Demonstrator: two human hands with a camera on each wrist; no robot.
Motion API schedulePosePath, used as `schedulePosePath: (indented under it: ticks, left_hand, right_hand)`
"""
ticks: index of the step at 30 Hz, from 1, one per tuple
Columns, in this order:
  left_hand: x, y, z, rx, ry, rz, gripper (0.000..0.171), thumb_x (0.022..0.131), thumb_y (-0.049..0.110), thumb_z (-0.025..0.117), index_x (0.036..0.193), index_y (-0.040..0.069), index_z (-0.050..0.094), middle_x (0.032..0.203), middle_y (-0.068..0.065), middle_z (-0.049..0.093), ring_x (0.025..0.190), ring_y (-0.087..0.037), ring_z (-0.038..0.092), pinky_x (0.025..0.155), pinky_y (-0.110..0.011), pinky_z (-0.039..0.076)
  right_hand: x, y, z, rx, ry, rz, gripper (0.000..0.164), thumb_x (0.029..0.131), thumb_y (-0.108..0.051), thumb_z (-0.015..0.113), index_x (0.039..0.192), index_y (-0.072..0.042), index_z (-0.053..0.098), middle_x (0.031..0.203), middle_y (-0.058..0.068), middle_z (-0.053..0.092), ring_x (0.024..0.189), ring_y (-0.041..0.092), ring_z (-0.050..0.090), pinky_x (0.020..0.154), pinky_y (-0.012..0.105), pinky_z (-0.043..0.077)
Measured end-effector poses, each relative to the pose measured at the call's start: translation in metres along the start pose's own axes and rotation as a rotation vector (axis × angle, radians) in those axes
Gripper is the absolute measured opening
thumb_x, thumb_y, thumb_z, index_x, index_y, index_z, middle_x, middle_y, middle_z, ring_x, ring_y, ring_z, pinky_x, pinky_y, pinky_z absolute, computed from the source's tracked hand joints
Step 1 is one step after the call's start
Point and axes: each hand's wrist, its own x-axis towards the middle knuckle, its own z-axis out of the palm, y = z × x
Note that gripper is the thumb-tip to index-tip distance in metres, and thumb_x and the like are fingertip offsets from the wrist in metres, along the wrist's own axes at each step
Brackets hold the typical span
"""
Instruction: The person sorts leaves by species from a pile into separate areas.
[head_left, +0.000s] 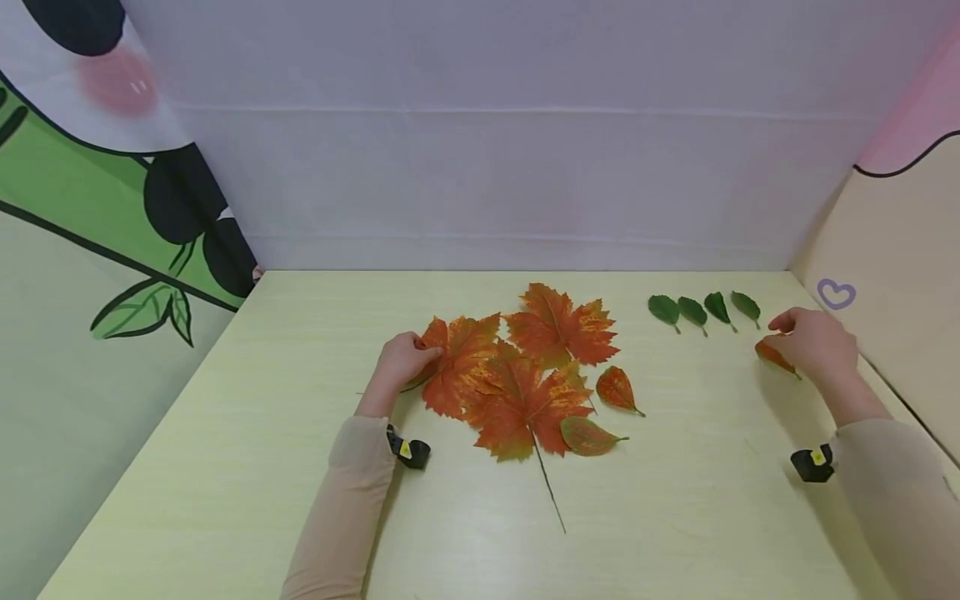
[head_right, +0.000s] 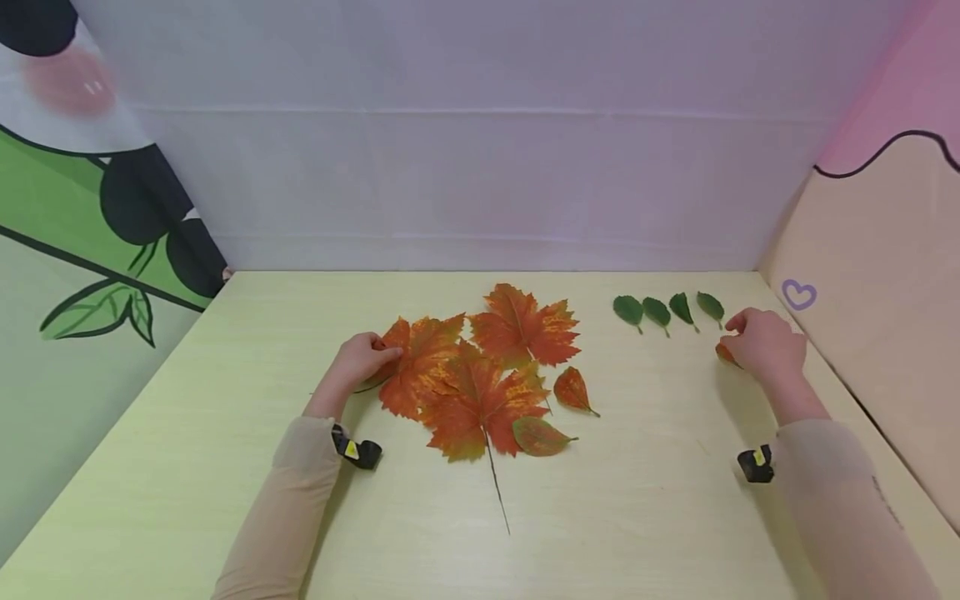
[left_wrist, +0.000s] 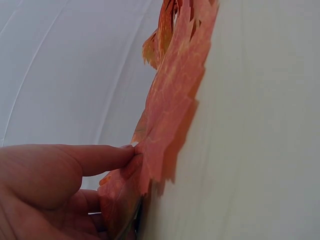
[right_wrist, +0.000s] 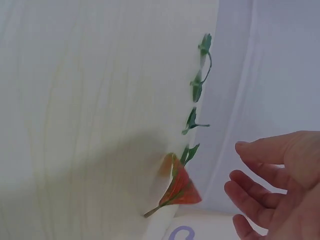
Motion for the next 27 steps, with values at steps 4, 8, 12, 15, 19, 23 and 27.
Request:
schedulePosePath:
  ticks: [4, 8, 12, 15, 19, 23, 27]
  left_hand:
    - [0.0, 0.0, 0.0, -0.003, -0.001, -0.001, 0.028, 0.087, 0.029, 0.059, 0.079, 0.004, 0.049, 0.066, -0.003, 0.04, 0.061, -0.018, 0.039, 0.055, -0.027, 0.032]
    - [0.0, 0.0, 0.0, -0.008, -0.002, 0.002, 0.028, 0.087, 0.029, 0.059, 0.077, 0.005, 0.048, 0.065, -0.003, 0.04, 0.06, -0.017, 0.038, 0.055, -0.027, 0.032]
    - [-0.001, 0.0, 0.0, -0.013, -0.01, 0.006, 0.03, 0.086, 0.029, 0.059, 0.071, 0.008, 0.043, 0.059, -0.001, 0.035, 0.055, -0.015, 0.035, 0.053, -0.027, 0.031]
    - [-0.001, 0.0, 0.0, -0.013, -0.012, 0.003, 0.031, 0.087, 0.029, 0.059, 0.07, 0.008, 0.043, 0.059, 0.0, 0.034, 0.054, -0.015, 0.035, 0.053, -0.027, 0.031]
    - [-0.001, 0.001, -0.001, -0.012, -0.007, -0.001, 0.029, 0.087, 0.029, 0.059, 0.073, 0.007, 0.045, 0.061, -0.001, 0.036, 0.056, -0.016, 0.036, 0.054, -0.027, 0.031]
    - [0.0, 0.0, -0.001, -0.009, -0.007, 0.001, 0.03, 0.087, 0.028, 0.058, 0.072, 0.007, 0.044, 0.06, -0.001, 0.035, 0.055, -0.016, 0.035, 0.053, -0.027, 0.031]
    - [0.0, 0.0, -0.001, -0.006, -0.007, 0.003, 0.029, 0.087, 0.029, 0.058, 0.073, 0.007, 0.046, 0.061, -0.002, 0.037, 0.056, -0.016, 0.036, 0.053, -0.027, 0.031]
  right_hand:
    - [-0.003, -0.024, 0.005, 0.049, -0.011, -0.104, 0.036, 0.087, -0.026, 0.055, 0.105, 0.005, 0.055, 0.101, 0.026, 0.059, 0.088, 0.04, 0.055, 0.064, 0.042, 0.04]
    - [-0.007, -0.047, 0.013, 0.1, -0.054, -0.177, 0.037, 0.089, -0.029, 0.054, 0.105, 0.004, 0.056, 0.098, 0.022, 0.062, 0.088, 0.037, 0.057, 0.068, 0.042, 0.042]
    - [-0.01, -0.064, 0.021, 0.113, -0.095, -0.21, 0.038, 0.09, -0.034, 0.054, 0.104, 0.0, 0.059, 0.097, 0.017, 0.063, 0.088, 0.032, 0.058, 0.068, 0.038, 0.044]
    - [-0.012, -0.077, 0.028, 0.125, -0.121, -0.227, 0.039, 0.089, -0.037, 0.054, 0.103, -0.001, 0.061, 0.096, 0.014, 0.064, 0.088, 0.029, 0.058, 0.068, 0.037, 0.045]
    - [-0.019, -0.096, 0.04, 0.146, -0.178, -0.26, 0.045, 0.087, -0.045, 0.055, 0.101, -0.003, 0.063, 0.093, 0.01, 0.065, 0.085, 0.024, 0.059, 0.07, 0.037, 0.046]
    - [-0.025, -0.11, 0.051, 0.17, -0.231, -0.287, 0.046, 0.085, -0.049, 0.057, 0.099, -0.006, 0.063, 0.09, 0.005, 0.065, 0.081, 0.019, 0.058, 0.069, 0.034, 0.045]
    - [-0.029, -0.118, 0.058, 0.185, -0.26, -0.305, 0.041, 0.084, -0.047, 0.058, 0.096, -0.008, 0.064, 0.084, 0.002, 0.063, 0.075, 0.015, 0.056, 0.064, 0.03, 0.043]
